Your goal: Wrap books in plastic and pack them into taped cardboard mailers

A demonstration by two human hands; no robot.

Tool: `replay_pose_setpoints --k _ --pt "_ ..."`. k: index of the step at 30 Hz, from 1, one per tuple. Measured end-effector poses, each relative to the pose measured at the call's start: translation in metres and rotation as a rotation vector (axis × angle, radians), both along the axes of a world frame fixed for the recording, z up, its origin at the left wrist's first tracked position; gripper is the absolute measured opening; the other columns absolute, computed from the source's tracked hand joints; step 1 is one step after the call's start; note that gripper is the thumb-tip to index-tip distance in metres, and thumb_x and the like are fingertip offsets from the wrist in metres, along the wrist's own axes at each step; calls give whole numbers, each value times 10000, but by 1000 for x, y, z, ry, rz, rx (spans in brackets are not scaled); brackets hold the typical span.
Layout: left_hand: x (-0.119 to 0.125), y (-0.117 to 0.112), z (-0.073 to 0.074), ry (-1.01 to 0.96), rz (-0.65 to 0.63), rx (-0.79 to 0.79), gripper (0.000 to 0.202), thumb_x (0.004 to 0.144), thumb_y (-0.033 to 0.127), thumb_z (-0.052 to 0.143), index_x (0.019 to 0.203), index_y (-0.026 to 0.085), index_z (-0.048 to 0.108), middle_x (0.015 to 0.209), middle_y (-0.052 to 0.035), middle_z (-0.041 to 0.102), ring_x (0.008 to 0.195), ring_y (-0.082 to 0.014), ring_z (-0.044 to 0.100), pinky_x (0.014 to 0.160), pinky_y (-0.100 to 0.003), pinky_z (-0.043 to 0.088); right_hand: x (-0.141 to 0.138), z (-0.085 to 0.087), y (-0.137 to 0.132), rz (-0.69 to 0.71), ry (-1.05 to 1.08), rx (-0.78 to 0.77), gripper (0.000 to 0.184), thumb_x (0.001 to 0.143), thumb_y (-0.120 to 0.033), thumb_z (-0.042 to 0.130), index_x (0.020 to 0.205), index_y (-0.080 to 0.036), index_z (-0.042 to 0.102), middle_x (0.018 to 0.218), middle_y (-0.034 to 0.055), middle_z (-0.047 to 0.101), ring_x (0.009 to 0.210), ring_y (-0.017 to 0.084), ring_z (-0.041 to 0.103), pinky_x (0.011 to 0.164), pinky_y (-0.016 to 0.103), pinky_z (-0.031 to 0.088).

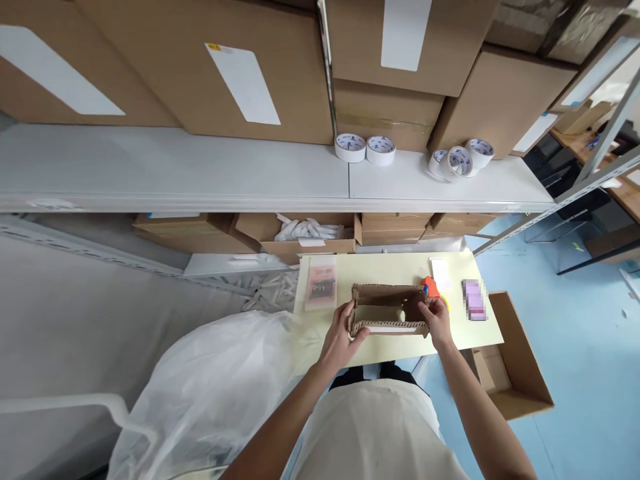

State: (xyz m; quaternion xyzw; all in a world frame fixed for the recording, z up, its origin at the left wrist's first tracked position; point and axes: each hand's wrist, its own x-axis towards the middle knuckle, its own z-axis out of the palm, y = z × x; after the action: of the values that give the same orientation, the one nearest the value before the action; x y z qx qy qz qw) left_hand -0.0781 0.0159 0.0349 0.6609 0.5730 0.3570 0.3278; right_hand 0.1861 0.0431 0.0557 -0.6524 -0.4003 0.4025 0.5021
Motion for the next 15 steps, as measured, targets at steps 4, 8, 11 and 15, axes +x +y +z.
replay_pose_setpoints --k 4,8,11,15 --pt "6 -7 0 64 -6 1 516 906 409 489 1386 240 403 1332 -131 449 1228 -253 519 958 -377 493 1 5 7 71 15 -41 439 644 -587 739 743 -209 539 596 -55 466 509 105 414 479 254 375" --pt "3 -1 5 96 -46 -45 488 882 417 539 1334 242 479 1330 -129 428 1212 -255 524 956 -369 494 7 10 18 208 -53 -79 467 643 -636 708 750 -220 525 519 -83 407 464 104 374 448 248 323" --pt "1 4 10 104 -66 -66 370 850 406 597 1178 235 600 1327 -112 406 1147 -233 562 955 -357 497 10 13 28 279 -149 -154 461 646 -633 697 753 -230 502 490 -93 408 434 105 364 433 244 281" --pt "2 4 18 130 -118 -83 260 779 347 694 1006 224 662 1342 -88 393 1078 -199 594 949 -323 511 7 17 41 243 -276 -218 414 701 -619 634 764 -237 489 496 -75 465 432 127 410 443 257 293"
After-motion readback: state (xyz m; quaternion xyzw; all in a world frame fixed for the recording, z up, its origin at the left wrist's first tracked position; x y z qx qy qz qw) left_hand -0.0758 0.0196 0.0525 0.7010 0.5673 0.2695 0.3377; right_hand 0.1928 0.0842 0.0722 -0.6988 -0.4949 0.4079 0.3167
